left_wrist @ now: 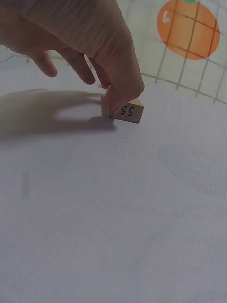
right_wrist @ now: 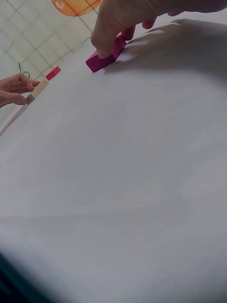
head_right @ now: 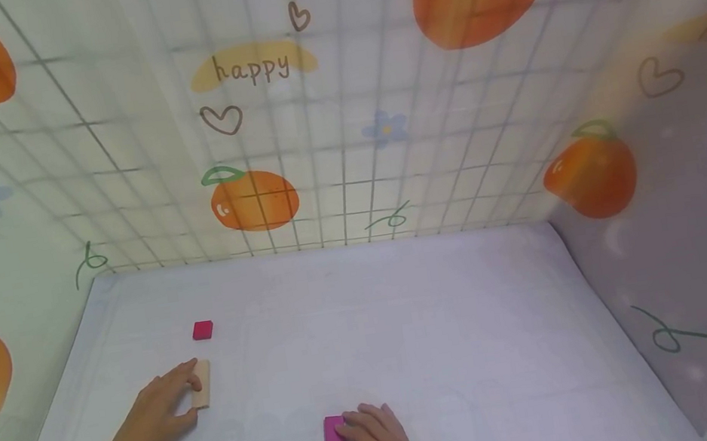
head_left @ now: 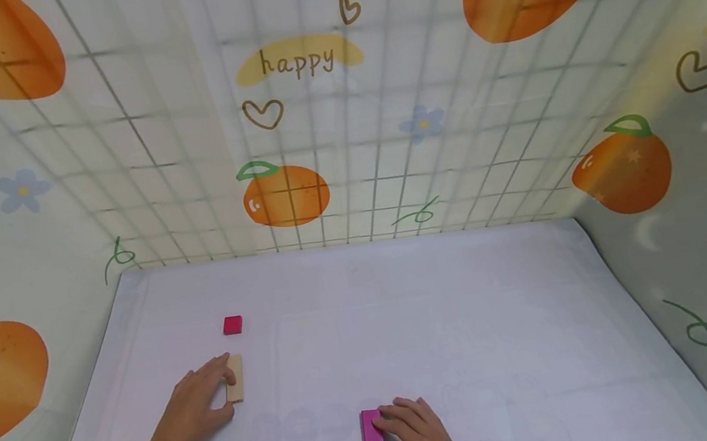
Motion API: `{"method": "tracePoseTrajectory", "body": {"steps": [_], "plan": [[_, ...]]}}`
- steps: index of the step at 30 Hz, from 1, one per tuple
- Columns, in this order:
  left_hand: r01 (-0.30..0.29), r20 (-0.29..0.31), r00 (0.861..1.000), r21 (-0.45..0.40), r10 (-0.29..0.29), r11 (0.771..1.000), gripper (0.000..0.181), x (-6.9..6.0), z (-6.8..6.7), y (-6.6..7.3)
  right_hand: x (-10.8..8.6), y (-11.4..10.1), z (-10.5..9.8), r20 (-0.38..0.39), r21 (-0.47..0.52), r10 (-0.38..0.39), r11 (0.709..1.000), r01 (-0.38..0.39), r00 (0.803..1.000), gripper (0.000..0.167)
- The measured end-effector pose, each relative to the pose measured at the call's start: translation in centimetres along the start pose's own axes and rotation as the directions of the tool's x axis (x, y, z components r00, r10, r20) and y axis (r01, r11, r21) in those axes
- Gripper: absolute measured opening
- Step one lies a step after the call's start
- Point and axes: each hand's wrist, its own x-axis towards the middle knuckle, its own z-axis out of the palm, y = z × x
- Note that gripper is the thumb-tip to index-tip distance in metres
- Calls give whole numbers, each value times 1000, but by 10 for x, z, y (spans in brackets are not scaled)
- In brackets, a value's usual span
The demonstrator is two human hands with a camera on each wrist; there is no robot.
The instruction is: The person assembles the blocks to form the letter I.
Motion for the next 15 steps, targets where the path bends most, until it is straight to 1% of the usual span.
{"method": "tracePoseTrajectory", "body": {"steps": [3,11,15], "plan": [[-1,-1,1000,1,1,1000,29,0,0,0,0,1,0,4,2,1,1000,-1,1000,49],[3,-8,1000,1,-3,1000,29,0,0,2,0,2,1,-19,-8,-27,1000,27,999,51],[11,-6,1000,-3,-11,1000,30,0,0,3,0,2,0,-25,-17,-29,999,29,999,51]]}}
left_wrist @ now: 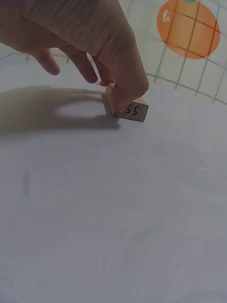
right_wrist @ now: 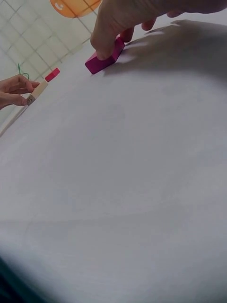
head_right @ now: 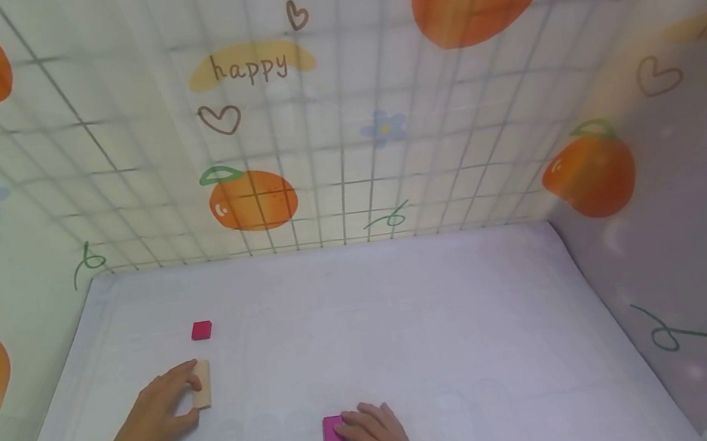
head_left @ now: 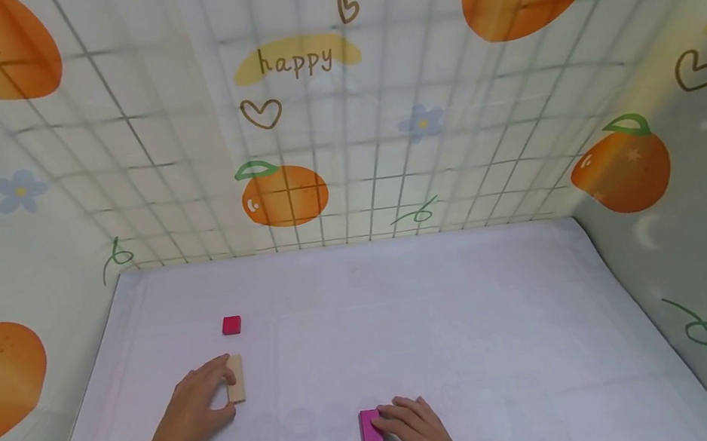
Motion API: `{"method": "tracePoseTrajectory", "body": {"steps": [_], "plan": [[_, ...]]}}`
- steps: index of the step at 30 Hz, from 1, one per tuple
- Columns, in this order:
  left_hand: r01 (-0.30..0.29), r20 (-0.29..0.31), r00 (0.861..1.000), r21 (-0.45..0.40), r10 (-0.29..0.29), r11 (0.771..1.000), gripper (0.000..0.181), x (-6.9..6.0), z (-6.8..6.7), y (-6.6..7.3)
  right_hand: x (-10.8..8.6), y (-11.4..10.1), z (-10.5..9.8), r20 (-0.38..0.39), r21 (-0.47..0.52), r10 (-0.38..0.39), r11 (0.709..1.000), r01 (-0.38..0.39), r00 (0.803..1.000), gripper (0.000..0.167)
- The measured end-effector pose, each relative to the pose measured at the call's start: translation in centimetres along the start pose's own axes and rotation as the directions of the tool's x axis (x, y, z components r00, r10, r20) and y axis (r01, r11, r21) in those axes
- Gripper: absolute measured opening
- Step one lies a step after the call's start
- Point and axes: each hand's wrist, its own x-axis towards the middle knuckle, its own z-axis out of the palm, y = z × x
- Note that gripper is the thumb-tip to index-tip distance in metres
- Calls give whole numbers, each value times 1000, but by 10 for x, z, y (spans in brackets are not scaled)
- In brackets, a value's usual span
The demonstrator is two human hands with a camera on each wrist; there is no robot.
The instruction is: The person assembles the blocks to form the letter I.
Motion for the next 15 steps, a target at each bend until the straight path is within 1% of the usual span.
{"method": "tracePoseTrajectory", "body": {"steps": [3,7,10,15], "plan": [[7,1,1000,-5,-7,1000,30,0,1,0,0,0,0,6,0,11,1000,-11,1000,51],[-4,-7,1000,-3,4,1000,30,1,3,1,-1,0,0,10,15,16,1000,-16,1000,50],[-13,-3,1000,-3,13,1000,30,2,7,1,-1,1,0,4,21,7,1000,-7,1000,51],[-21,4,1000,-6,21,1000,30,5,11,6,-1,1,0,22,27,20,999,-20,1000,50]]}}
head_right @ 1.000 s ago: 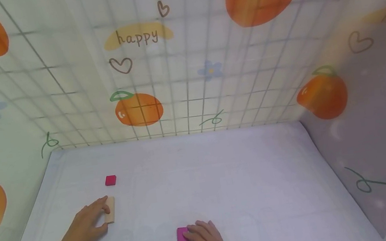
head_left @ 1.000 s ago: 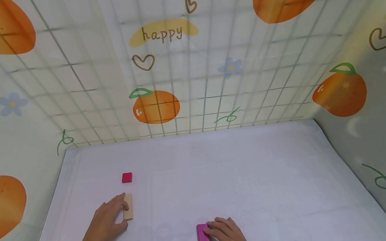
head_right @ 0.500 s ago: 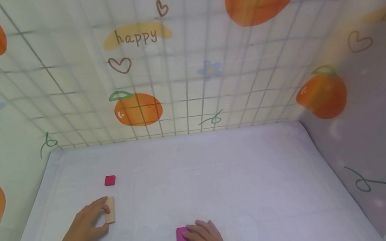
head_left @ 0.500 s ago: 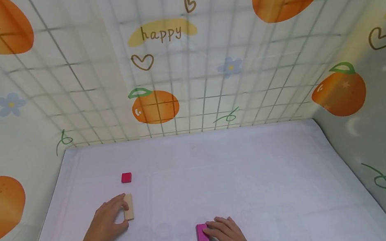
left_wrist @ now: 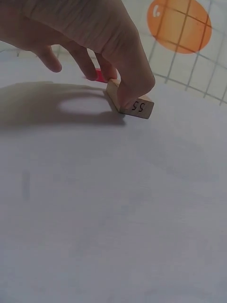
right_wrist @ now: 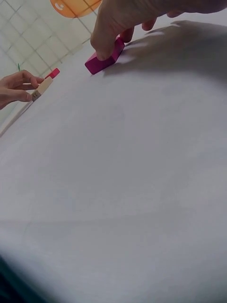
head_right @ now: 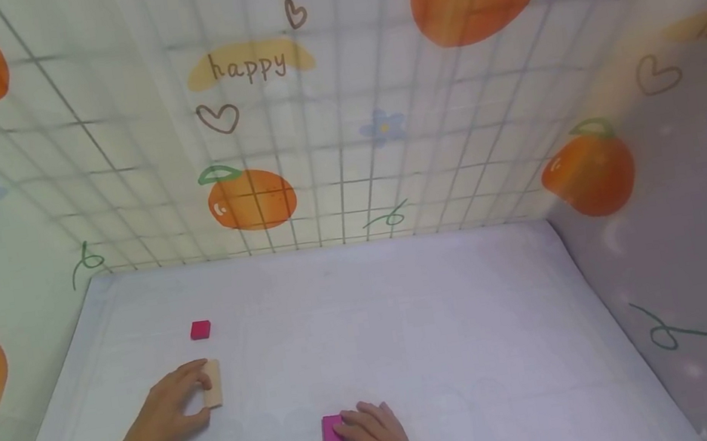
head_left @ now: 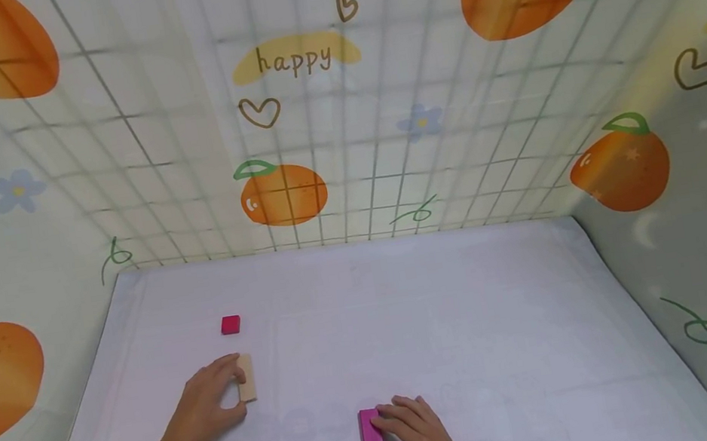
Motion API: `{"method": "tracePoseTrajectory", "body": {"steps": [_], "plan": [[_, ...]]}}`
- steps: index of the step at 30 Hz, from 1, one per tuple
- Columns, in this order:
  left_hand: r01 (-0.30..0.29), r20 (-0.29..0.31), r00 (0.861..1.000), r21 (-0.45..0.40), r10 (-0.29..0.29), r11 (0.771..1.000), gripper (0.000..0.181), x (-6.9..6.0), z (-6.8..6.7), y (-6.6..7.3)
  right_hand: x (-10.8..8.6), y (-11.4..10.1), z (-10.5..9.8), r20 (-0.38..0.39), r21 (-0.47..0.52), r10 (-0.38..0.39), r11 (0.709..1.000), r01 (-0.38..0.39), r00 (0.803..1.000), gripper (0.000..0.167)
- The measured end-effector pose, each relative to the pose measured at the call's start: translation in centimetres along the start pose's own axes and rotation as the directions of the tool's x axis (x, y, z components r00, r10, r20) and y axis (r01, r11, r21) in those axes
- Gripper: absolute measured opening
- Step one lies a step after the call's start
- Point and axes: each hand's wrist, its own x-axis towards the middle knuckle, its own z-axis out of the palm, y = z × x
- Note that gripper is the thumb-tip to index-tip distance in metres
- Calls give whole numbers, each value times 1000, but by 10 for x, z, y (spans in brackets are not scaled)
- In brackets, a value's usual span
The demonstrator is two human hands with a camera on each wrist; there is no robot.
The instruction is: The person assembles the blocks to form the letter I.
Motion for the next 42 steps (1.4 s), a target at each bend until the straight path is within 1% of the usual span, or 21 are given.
{"method": "tracePoseTrajectory", "body": {"steps": [7,13,18,20,27,29,32,35,38,42], "plan": [[-30,-8,1000,-8,30,1000,31,3,4,11,0,-4,-1,42,11,52,999,-53,998,48],[-28,0,1000,-8,28,1000,30,7,11,21,0,-5,-2,58,14,72,997,-73,996,47],[-73,7,997,-25,73,997,28,11,17,30,0,-6,-2,71,21,88,996,-89,994,47],[-84,7,996,-34,84,996,28,12,20,33,0,-7,-3,77,23,88,996,-90,993,47],[-95,9,995,-41,95,995,28,17,26,44,1,-8,-4,84,20,86,996,-88,993,47],[-98,17,995,-45,98,994,28,18,27,48,0,-8,-3,74,17,81,996,-82,994,47],[-109,20,994,-48,110,993,28,18,29,54,-1,-5,-1,43,22,50,998,-51,998,48],[-131,20,991,-54,133,990,28,20,33,60,-1,-4,1,30,16,36,999,-36,999,49],[-161,24,987,-49,162,986,28,24,38,67,-1,-6,-2,66,20,66,997,-68,996,48],[-199,45,979,-41,201,979,28,30,43,78,2,-9,-7,146,40,146,987,-153,979,46]]}}
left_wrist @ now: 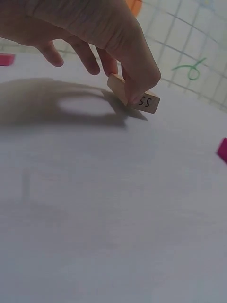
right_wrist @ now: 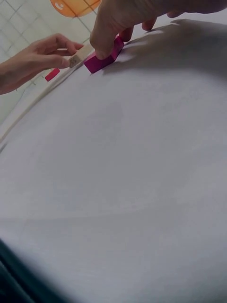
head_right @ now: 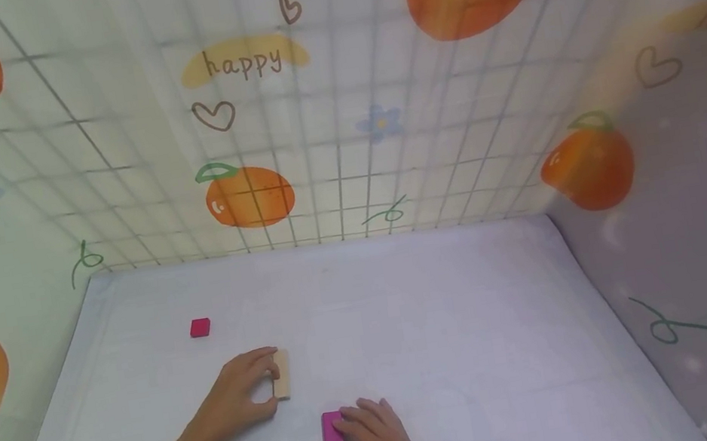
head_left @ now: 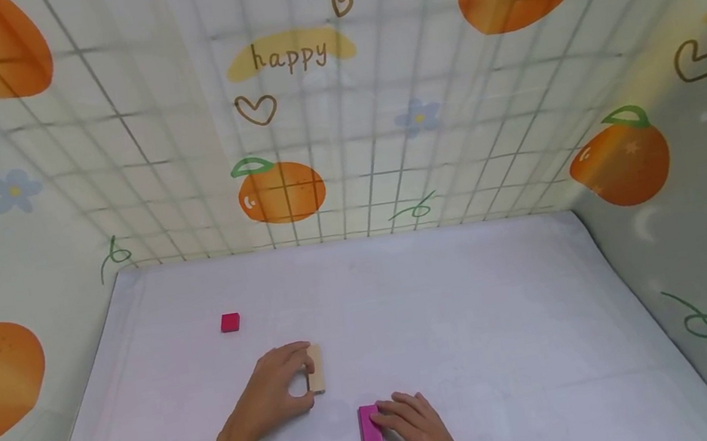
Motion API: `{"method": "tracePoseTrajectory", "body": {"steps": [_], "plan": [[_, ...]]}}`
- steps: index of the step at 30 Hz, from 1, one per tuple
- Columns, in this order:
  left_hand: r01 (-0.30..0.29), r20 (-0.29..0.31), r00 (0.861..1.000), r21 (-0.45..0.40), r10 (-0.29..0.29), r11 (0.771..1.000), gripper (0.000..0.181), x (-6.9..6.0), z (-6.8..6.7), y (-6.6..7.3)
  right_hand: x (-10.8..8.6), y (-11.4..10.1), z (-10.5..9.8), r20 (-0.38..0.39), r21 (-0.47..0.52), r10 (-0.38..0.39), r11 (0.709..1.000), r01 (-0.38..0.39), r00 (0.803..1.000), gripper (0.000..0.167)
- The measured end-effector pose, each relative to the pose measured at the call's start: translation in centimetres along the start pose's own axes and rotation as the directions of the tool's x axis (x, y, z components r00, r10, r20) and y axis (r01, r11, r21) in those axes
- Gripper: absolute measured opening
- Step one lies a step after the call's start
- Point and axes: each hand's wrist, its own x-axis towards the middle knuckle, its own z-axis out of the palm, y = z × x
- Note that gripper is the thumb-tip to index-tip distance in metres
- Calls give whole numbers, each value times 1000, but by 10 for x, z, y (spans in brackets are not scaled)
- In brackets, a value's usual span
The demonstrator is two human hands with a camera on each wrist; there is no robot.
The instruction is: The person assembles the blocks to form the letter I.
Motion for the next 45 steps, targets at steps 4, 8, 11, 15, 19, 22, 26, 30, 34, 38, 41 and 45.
{"method": "tracePoseTrajectory", "body": {"steps": [4,8,11,15,19,22,26,30,34,38,41,45], "plan": [[-50,20,999,-1,50,999,27,8,5,10,1,-2,-3,68,23,60,998,-62,996,46],[-93,25,995,-14,93,996,27,13,10,19,1,-2,-3,78,27,64,997,-66,995,46],[-107,32,994,-23,108,994,28,16,14,23,0,-1,-2,59,19,45,999,-46,997,45],[-112,41,993,-22,113,993,30,17,18,26,0,0,-1,46,9,25,1000,-26,999,45],[-127,32,991,-26,128,992,29,17,23,29,0,0,-1,38,10,20,1000,-20,999,45],[-140,20,990,-26,141,990,29,17,25,30,0,1,-1,23,11,11,1000,-11,1000,46],[-139,30,990,-27,140,990,30,18,28,32,0,1,-1,25,22,24,999,-24,999,46],[-118,58,991,-24,120,993,30,20,29,35,0,0,-1,39,28,41,999,-42,998,45],[-110,68,991,-29,112,994,30,21,29,38,0,-1,-2,52,31,48,998,-49,997,46],[-120,65,990,-29,122,992,31,21,30,40,1,-1,-2,66,29,56,998,-58,996,46],[-135,62,989,-23,136,991,30,22,32,41,1,0,-1,70,20,53,998,-54,996,46],[-143,65,987,-25,144,989,31,23,34,41,1,1,-1,73,22,44,999,-46,996,46]]}}
